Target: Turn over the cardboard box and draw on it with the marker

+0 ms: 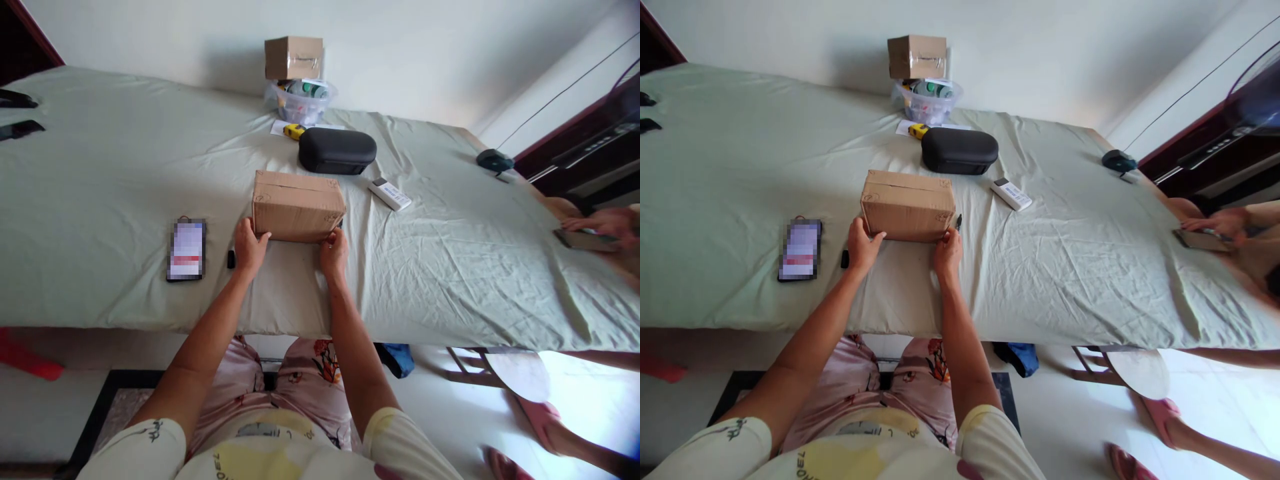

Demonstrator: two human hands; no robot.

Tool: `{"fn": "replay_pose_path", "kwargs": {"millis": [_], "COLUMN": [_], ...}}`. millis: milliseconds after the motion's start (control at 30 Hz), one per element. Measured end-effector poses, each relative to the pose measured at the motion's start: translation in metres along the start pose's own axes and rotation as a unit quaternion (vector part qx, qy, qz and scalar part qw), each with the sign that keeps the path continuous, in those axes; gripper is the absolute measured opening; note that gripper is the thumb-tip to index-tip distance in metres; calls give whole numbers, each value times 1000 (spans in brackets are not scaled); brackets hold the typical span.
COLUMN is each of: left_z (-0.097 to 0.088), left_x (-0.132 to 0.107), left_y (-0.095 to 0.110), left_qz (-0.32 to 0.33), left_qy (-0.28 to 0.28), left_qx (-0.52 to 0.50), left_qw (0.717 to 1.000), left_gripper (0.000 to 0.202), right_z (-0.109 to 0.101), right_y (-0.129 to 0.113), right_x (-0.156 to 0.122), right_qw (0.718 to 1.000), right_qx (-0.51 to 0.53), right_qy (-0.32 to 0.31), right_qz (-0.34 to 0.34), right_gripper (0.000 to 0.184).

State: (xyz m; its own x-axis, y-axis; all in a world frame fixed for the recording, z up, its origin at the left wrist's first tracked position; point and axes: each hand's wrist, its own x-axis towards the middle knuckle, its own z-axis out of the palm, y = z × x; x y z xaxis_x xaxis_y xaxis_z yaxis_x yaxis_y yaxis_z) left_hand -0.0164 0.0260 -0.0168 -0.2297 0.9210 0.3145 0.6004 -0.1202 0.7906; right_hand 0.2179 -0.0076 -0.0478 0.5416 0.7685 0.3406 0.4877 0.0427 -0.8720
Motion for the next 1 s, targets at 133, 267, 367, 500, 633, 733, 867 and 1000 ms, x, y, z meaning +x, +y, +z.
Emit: {"fn": "replay_pose_path", "kwargs": {"millis": [133,267,367,500,633,733,867,1000], "left_z": [1,7,12,12,9,8,8,7], "left_x": [-2,-8,-15,-22,-23,-23,-20,-13], "left_y": [0,1,4,10,15,17,15,7], "left_qz": [30,46,72,72,48,53,49,53], "left_qy": [8,15,21,20,21,21,19,14], "left_qx": [-31,-66,-77,-63,-41,-32,-42,-85], "left_qw": [999,997,994,995,998,998,998,995], "left_gripper": [46,74,107,125,137,145,148,144], "right_z": [-1,2,9,18,23,24,20,13], "right_y": [-8,-18,-24,-31,-31,-29,-28,-27], "right_x": [1,-5,-14,-27,-32,-32,-30,-25], "right_qw": [999,995,990,984,984,985,986,988], "right_qx": [17,34,6,-59,-85,-70,-47,-33], "right_qy": [46,81,101,94,74,66,58,50], "right_qz": [-7,-47,-93,-138,-140,-144,-149,-145], "right_gripper": [43,44,52,86,103,104,96,81]}}
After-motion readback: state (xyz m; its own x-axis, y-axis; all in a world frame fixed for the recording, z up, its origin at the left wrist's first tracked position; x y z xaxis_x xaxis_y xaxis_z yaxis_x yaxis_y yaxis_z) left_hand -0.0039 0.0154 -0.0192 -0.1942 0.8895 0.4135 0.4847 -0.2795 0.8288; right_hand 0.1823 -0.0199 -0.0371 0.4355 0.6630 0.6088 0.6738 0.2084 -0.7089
